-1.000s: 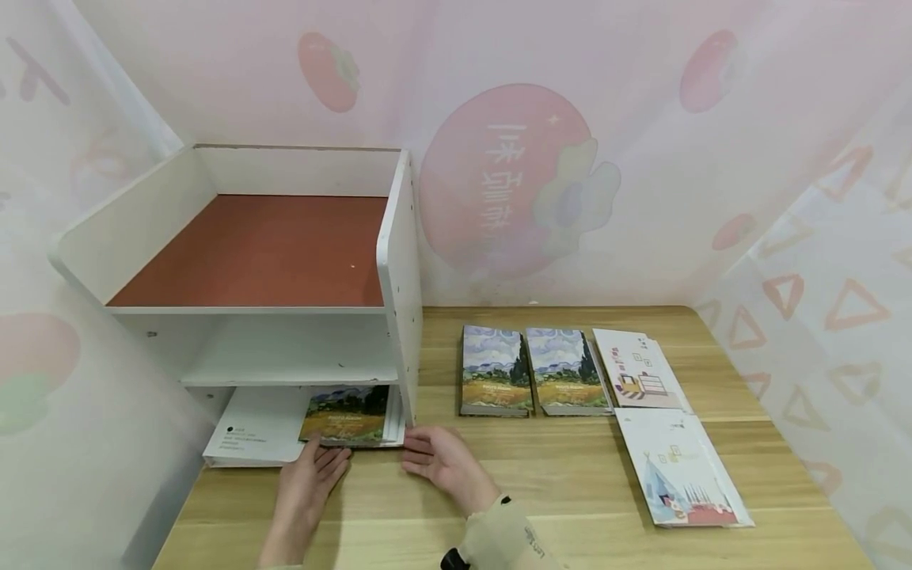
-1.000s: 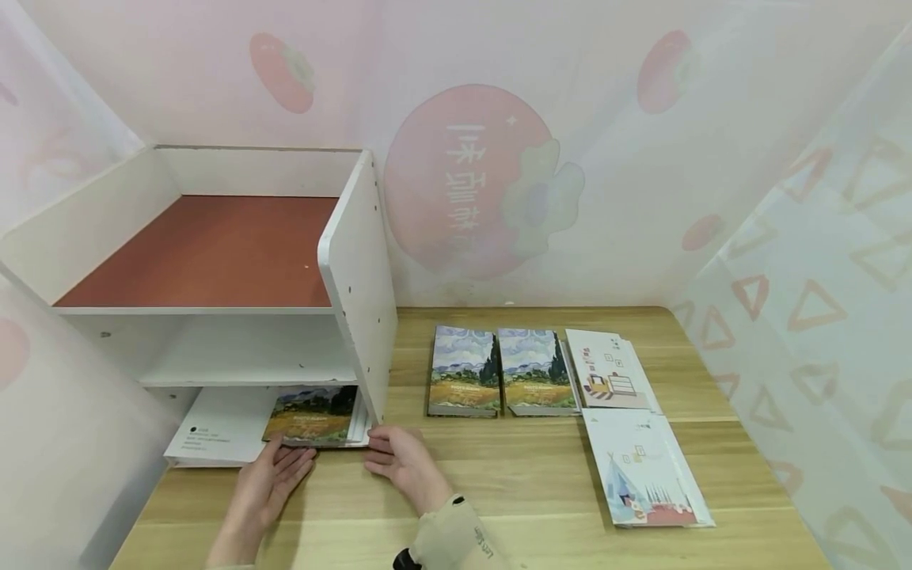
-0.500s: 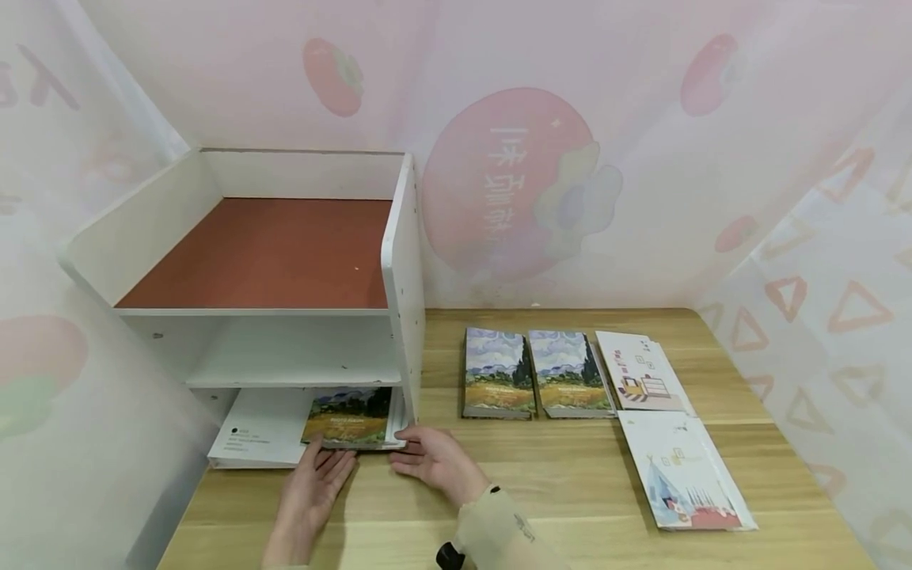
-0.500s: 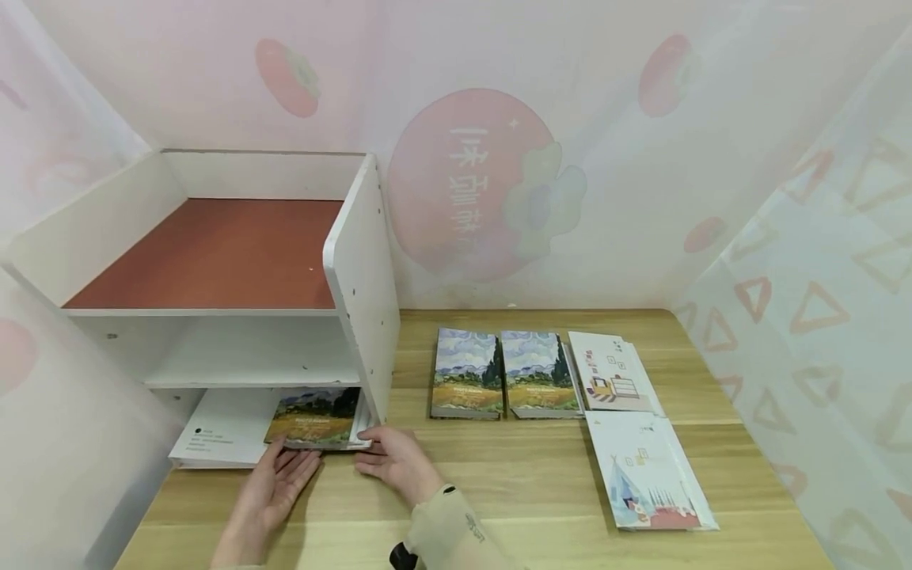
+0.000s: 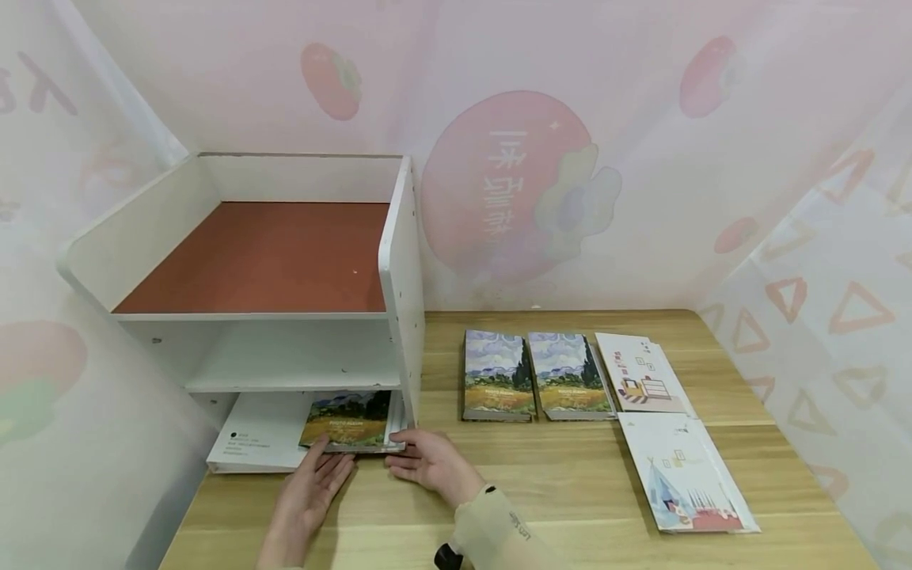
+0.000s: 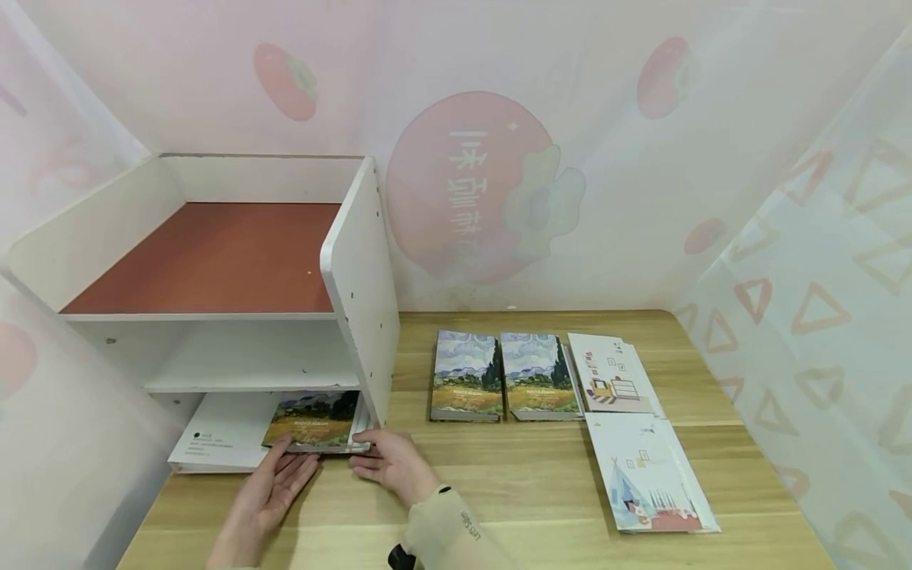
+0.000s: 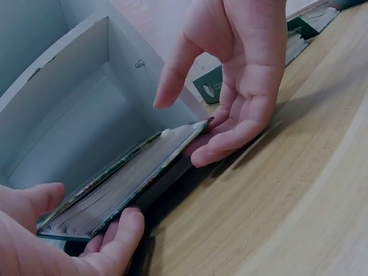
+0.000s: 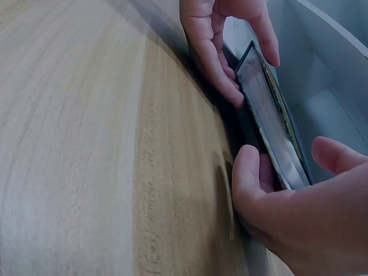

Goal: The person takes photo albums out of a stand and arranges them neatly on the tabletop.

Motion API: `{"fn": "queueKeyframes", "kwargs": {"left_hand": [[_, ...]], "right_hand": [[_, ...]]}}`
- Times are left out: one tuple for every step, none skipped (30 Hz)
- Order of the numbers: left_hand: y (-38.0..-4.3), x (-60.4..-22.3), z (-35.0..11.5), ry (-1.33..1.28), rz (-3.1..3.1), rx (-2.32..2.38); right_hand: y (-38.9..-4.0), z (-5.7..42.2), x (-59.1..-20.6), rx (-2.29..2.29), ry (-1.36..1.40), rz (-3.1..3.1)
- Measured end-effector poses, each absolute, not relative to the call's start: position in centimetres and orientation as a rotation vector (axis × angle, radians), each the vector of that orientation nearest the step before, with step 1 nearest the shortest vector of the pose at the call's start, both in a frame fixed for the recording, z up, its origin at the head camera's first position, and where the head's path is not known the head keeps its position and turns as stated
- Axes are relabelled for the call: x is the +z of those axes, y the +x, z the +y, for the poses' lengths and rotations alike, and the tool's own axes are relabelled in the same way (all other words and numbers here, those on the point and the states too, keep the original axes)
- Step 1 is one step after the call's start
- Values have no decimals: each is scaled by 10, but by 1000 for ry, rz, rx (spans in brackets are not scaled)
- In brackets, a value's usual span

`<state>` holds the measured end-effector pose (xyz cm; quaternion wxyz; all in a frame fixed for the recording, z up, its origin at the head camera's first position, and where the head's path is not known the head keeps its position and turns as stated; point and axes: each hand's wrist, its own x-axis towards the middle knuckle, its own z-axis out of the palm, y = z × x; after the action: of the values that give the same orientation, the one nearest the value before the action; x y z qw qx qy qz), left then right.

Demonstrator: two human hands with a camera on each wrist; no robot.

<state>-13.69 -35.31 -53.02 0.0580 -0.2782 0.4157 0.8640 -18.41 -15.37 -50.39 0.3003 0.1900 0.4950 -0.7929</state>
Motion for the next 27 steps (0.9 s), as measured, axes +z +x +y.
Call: {"fn": "queueKeyframes", "kwargs": {"left_hand": [[-137, -531, -354, -849, 1263, 2616], [-138, -531, -354, -856, 1266, 2613], [-138, -531, -354, -849, 1273, 2608], [-138, -532, -355, -845, 1282, 2604], [-139, -532, -355, -841, 1292, 2599], [-139, -533, -355, -844, 1295, 2598], [-139, -533, -355, -845, 1297, 2599], [-139, -533, -355, -846, 1301, 2596], [-139, -533, -355, -843, 1308, 2593], [-139, -533, -355, -848, 1314, 2592], [-139, -533, -355, -852, 1314, 2591], [-139, -533, -355, -854, 1311, 2593], [-139, -534, -355, -854, 1310, 2594], [-139, -534, -355, -848, 1306, 2596], [-138, -535, -355, -841, 1305, 2598], [-138, -536, -355, -839, 1301, 2601], [-138, -537, -355, -835, 1298, 2604], [-138, -537, -355, -838, 1302, 2603], [-137, -538, -355, -839, 1310, 2600], [-137, -539, -355, -837, 1316, 2599], [-137, -540, -355, -837, 1322, 2597], [-137, -540, -355, -835, 1330, 2595], [-137, -539, -355, -834, 1333, 2595], [-137, -539, -355, -833, 1333, 2595], [-138, -538, -355, -829, 1331, 2597], [-138, -537, -355, -824, 1325, 2601], [-138, -536, -355, -822, 1322, 2602]], "right_hand": [[-184, -154, -505, -2102, 503, 1322], [-184, -154, -506, -2100, 503, 1330], [-185, -154, -507, -2097, 500, 1338], [-185, -153, -507, -2096, 500, 1344], [-185, -153, -508, -2095, 499, 1349], [-185, -153, -509, -2097, 502, 1346], [-185, -152, -510, -2102, 506, 1340], [-186, -152, -510, -2108, 508, 1331], [-186, -152, -511, -2115, 510, 1322], [-186, -151, -511, -2125, 514, 1311], [-187, -151, -512, -2135, 517, 1299], [-187, -151, -512, -2147, 523, 1288], [-187, -152, -512, -2161, 528, 1273], [-187, -152, -513, -2176, 534, 1257], [-187, -153, -514, -2192, 541, 1239], [-187, -154, -514, -2208, 548, 1223], [-186, -155, -515, -2220, 555, 1211], [-185, -155, -516, -2237, 563, 1200], [-185, -156, -517, -2253, 570, 1186], [-185, -156, -518, -2268, 578, 1174], [-184, -157, -518, -2280, 579, 1169], [-185, -157, -518, -2291, 584, 1163], [-185, -157, -518, -2303, 588, 1155], [-186, -158, -518, -2315, 593, 1145], [-186, -158, -518, -2324, 597, 1135], [-187, -158, -518, -2330, 599, 1129], [-187, -159, -518, -2331, 600, 1130]]}}
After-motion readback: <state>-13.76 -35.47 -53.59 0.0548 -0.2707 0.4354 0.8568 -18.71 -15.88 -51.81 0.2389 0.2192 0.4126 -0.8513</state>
